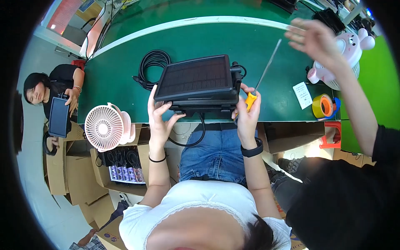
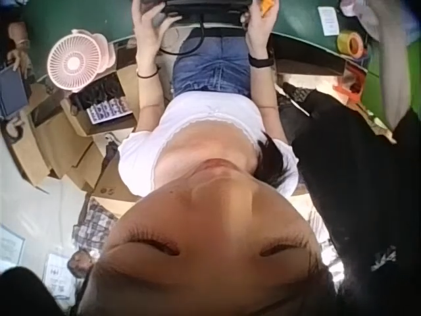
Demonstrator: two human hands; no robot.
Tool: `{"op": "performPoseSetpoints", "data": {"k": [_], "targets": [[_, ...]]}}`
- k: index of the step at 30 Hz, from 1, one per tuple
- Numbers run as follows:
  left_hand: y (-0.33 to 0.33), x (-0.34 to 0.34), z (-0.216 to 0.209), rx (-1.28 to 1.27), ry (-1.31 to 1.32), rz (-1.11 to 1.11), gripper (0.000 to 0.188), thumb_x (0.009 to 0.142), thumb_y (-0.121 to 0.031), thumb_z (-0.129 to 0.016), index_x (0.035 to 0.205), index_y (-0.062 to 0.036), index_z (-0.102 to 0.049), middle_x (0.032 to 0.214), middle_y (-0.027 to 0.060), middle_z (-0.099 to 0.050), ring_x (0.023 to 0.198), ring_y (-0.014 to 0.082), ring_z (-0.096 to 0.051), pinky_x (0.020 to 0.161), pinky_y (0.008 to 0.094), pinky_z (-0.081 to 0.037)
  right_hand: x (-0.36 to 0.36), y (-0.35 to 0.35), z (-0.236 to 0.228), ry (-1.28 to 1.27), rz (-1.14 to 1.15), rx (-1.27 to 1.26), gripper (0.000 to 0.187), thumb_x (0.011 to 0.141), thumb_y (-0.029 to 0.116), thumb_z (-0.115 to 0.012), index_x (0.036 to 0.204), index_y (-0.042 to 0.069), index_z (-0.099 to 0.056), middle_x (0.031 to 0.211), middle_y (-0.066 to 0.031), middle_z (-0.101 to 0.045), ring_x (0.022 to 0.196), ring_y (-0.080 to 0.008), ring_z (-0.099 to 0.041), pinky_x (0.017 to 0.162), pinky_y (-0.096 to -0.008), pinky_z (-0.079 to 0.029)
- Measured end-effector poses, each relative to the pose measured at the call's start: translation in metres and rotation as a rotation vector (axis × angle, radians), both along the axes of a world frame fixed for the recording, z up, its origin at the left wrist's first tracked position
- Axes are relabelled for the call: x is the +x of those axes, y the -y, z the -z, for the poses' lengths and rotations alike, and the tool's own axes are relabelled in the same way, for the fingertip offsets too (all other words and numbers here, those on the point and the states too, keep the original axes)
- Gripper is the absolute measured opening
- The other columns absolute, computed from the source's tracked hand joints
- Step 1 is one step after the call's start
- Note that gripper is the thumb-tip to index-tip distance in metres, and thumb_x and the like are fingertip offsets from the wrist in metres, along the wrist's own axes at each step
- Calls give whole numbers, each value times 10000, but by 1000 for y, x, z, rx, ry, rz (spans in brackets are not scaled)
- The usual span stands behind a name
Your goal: Assembling or disassembling electronic solar component boxes using a manual screwdriver.
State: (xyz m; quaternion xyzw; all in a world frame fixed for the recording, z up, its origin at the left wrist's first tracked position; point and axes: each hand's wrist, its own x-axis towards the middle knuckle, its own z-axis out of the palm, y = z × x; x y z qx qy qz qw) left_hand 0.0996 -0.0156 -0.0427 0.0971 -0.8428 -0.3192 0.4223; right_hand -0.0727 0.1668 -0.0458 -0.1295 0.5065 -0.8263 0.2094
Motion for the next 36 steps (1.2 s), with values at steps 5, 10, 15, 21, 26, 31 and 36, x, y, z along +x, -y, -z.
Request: {"op": "performPoseSetpoints", "data": {"k": [5, 10, 15, 21, 26, 31, 36], "targets": [[5, -16, -6, -94, 85, -191, 541, 720, -61, -836, 1202, -109, -593, 1442, 238, -419, 1172, 376, -591, 904, 406, -555, 0, -3, -2, -131, 132, -7, 260, 991, 70, -527, 1219, 84, -405, 1347, -184, -485, 803, -96, -590, 502, -181, -473], [5, -28, -12, -75, 113, -217, 582, 715, -32, -831, 1236, -66, -574, 1404, 208, -413, 1196, 378, -589, 992, 423, -518, 7, -5, -7, -238, 66, 148, 286, 983, 58, -557, 1224, 61, -404, 1161, -150, -624, 987, -140, -640, 556, -177, -487], [0, -30, -5, 1, 75, -200, 594, 711, -21, -831, 1240, -65, -564, 1412, 201, -390, 1223, 405, -568, 1000, 439, -517, 6, -4, -18, -459, 15, 321, 283, 974, 58, -570, 1215, 54, -422, 1145, -128, -636, 1017, -139, -640, 578, -179, -491], [-3, -29, 0, 3, 29, -180, 574, 712, -21, -833, 1222, -96, -580, 1436, 208, -349, 1274, 417, -512, 1024, 456, -501, -5, 4, -38, -195, -152, 40, 358, 898, -35, -630, 1173, 84, -434, 1236, -152, -601, 1016, -122, -612, 647, -184, -494], [-3, -30, 0, -23, 26, -205, 612, 679, 25, -829, 1220, -78, -563, 1409, 221, -386, 1244, 394, -529, 1034, 471, -506, -16, 8, -29, -525, 14, 212, 489, 770, -43, -772, 1133, 70, -463, 1241, -119, -614, 965, -99, -592, 837, -247, -484], [-2, -30, 0, 18, 26, -194, 592, 692, 33, -814, 1219, -74, -565, 1408, 222, -390, 1239, 397, -534, 1037, 473, -502, -23, 13, -22, -658, 109, 437, 481, 724, 26, -847, 1074, 63, -518, 1154, -67, -672, 888, -137, -632, 762, -271, -515], [0, -30, 5, 16, -8, -195, 456, 768, -13, -762, 1190, -51, -594, 1404, 217, -386, 1283, 383, -485, 1048, 489, -490, -41, 24, -11, -1203, 318, 373, 457, 730, 86, -844, 1055, 62, -524, 1126, -110, -706, 857, -259, -664, 729, -330, -545]]}}
